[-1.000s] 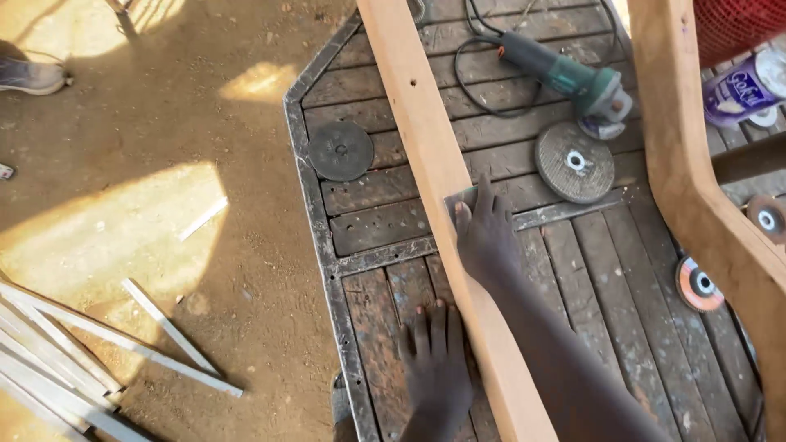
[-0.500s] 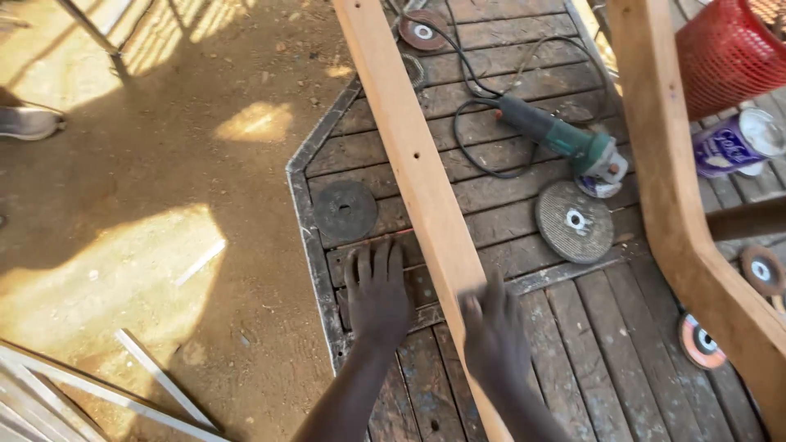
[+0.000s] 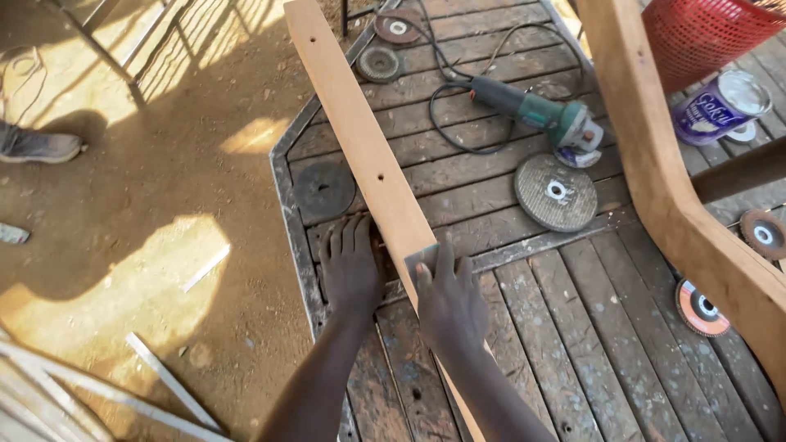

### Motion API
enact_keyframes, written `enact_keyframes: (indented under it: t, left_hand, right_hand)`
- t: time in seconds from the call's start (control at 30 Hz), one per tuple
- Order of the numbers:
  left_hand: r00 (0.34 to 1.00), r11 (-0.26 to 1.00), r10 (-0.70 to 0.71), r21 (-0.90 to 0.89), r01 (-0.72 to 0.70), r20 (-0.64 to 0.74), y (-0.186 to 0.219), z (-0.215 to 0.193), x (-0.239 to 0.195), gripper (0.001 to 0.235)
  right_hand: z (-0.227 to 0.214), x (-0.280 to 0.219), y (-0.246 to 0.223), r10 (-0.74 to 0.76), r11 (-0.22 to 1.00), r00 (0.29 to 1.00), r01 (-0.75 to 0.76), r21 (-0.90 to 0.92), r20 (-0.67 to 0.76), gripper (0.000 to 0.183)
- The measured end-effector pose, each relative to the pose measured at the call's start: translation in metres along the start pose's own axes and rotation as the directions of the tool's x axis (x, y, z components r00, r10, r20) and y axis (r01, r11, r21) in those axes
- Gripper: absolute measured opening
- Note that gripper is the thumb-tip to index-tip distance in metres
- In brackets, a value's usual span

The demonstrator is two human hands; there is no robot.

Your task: Sanding a long wooden plank by hand using sandpaper

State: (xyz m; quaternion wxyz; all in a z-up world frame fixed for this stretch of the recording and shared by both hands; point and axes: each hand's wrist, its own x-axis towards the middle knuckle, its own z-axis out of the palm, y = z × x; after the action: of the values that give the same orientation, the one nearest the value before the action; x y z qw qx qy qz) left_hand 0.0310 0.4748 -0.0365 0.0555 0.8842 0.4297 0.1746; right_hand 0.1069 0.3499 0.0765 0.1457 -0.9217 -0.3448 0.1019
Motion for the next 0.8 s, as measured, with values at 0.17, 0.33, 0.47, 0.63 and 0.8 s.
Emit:
enact_keyframes:
  t: [0.17, 0.33, 0.47, 0.63, 0.8]
  left_hand:
    - [0.966, 0.988, -0.136, -0.107, 0.114, -0.22, -0.004, 0.007, 0.001, 0.038]
    - [0.972, 0.991, -0.128, 0.001, 0.131, -0.199, -0.001, 0.018, 0.0, 0.045]
    - [0.969, 0.99, -0.106, 0.067, 0.123, -0.223, -0.001, 0.012, 0.004, 0.048]
    - [0.977, 0.984, -0.174, -0.044, 0.17, -0.122, -0.001, -0.002, 0.006, 0.042]
    - [0.965, 0.965, -0.258, -0.069, 0.254, -0.052, 0.0, -0.007, 0.015, 0.043]
  right_hand:
    - [-0.016, -0.084, 0.03, 0.296, 0.95, 0.9, -0.312, 0.001, 0.32, 0.058]
    - [0.087, -0.105, 0.142, -0.197, 0.972, 0.893, 0.125, -0.199, -0.404, 0.041]
    - [0.079, -0.028, 0.089, -0.54, 0.795, 0.81, 0.402, -0.454, -0.228, 0.015]
    - [0.09, 0.146, -0.011, -0.188, 0.962, 0.981, 0.176, 0.211, 0.041, 0.051]
    - [0.056, 0.1, 0.001, 0.021, 0.892, 0.957, -0.149, 0.426, 0.289, 0.066]
